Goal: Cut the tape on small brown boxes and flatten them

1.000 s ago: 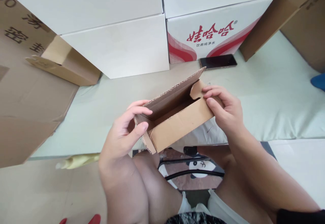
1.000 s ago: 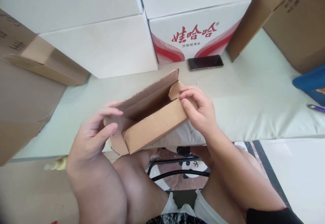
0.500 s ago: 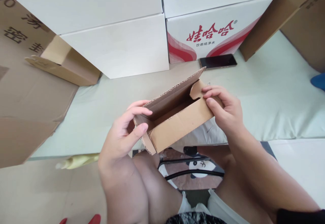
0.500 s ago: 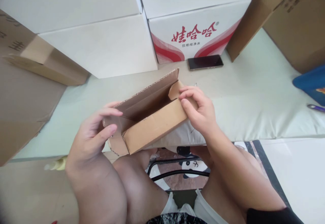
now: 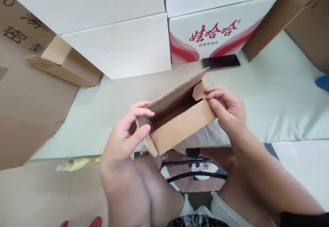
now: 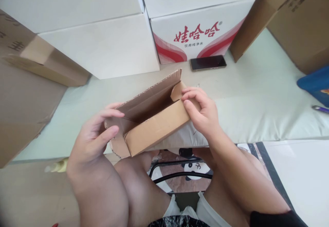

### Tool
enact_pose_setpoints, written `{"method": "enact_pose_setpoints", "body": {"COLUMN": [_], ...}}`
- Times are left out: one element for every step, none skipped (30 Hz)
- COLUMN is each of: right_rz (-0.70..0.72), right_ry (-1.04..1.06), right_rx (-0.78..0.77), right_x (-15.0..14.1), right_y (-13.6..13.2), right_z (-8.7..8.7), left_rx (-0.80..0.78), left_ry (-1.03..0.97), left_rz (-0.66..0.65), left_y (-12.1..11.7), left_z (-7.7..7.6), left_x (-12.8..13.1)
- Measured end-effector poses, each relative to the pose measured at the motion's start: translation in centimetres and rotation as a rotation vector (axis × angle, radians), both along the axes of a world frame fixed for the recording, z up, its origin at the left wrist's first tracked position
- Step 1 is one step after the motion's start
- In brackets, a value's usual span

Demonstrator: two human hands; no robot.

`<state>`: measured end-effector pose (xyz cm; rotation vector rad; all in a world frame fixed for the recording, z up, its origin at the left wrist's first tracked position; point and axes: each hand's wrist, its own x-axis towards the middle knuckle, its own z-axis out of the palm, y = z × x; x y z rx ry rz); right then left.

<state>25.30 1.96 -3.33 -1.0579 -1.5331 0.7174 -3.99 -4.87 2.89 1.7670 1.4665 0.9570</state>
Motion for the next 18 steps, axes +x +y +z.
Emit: {"method": "enact_pose_setpoints", "body": {"right_rz": [0.000,0.000,-0.002,-0.004,-0.006,-0.007,-0.009,-0.010,-0.008,-0.006,-0.005,-0.002,-0.002,-0.004,-0.007,-0.010,-0.014,-0.017], "right_ry": [0.001,0.000,-0.001,-0.002,-0.004,-0.006,-0.007,-0.006,-0.003,0.001,0.006,0.010,0.012,0.012,0.009,0.006,0.002,-0.001], "right_rx": [0.000,-0.001,-0.001,-0.001,0.000,0.002,0.005,0.008,0.011,0.014,0.016,0.016,0.014,0.013,0.011,0.009,0.008,0.008], "right_x": [0.02,0.03,0.04,0.04,0.04,0.02,-0.01,-0.03,-0.06,-0.08,-0.10,-0.11,-0.11,-0.11,-0.11,-0.11,-0.11,-0.12], "right_y": [-0.01,-0.01,-0.02,-0.01,-0.01,0.00,0.01,0.01,0.02,0.02,0.02,0.02,0.02,0.02,0.03,0.03,0.04,0.04], "right_z": [0.01,0.03,0.04,0.05,0.05,0.05,0.04,0.03,0.02,0.00,-0.01,-0.02,-0.03,-0.03,-0.04,-0.05,-0.05,-0.06], "left_rx": [-0.004,-0.004,-0.002,0.000,0.003,0.004,0.002,-0.004,-0.009,-0.014,-0.017,-0.020,-0.017,-0.014,-0.011,-0.011,-0.013,-0.016], "left_ry": [0.000,0.000,-0.002,-0.005,-0.008,-0.012,-0.013,-0.013,-0.010,-0.006,-0.002,0.001,0.001,-0.002,-0.006,-0.010,-0.015,-0.020], "left_rz": [0.002,0.003,0.002,0.001,-0.003,-0.005,-0.004,-0.001,0.004,0.010,0.015,0.017,0.016,0.016,0.017,0.020,0.023,0.027], "left_y": [-0.01,-0.02,-0.02,-0.02,-0.03,-0.02,-0.02,-0.01,0.00,0.02,0.04,0.06,0.08,0.10,0.12,0.13,0.14,0.14], "left_z": [-0.04,-0.08,-0.13,-0.18,-0.21,-0.22,-0.22,-0.21,-0.19,-0.16,-0.14,-0.12,-0.11,-0.10,-0.10,-0.11,-0.12,-0.12], "left_x": [0.00,0.00,0.00,0.00,-0.01,-0.01,0.00,0.00,0.01,0.03,0.05,0.07,0.09,0.11,0.13,0.15,0.17,0.18]}}
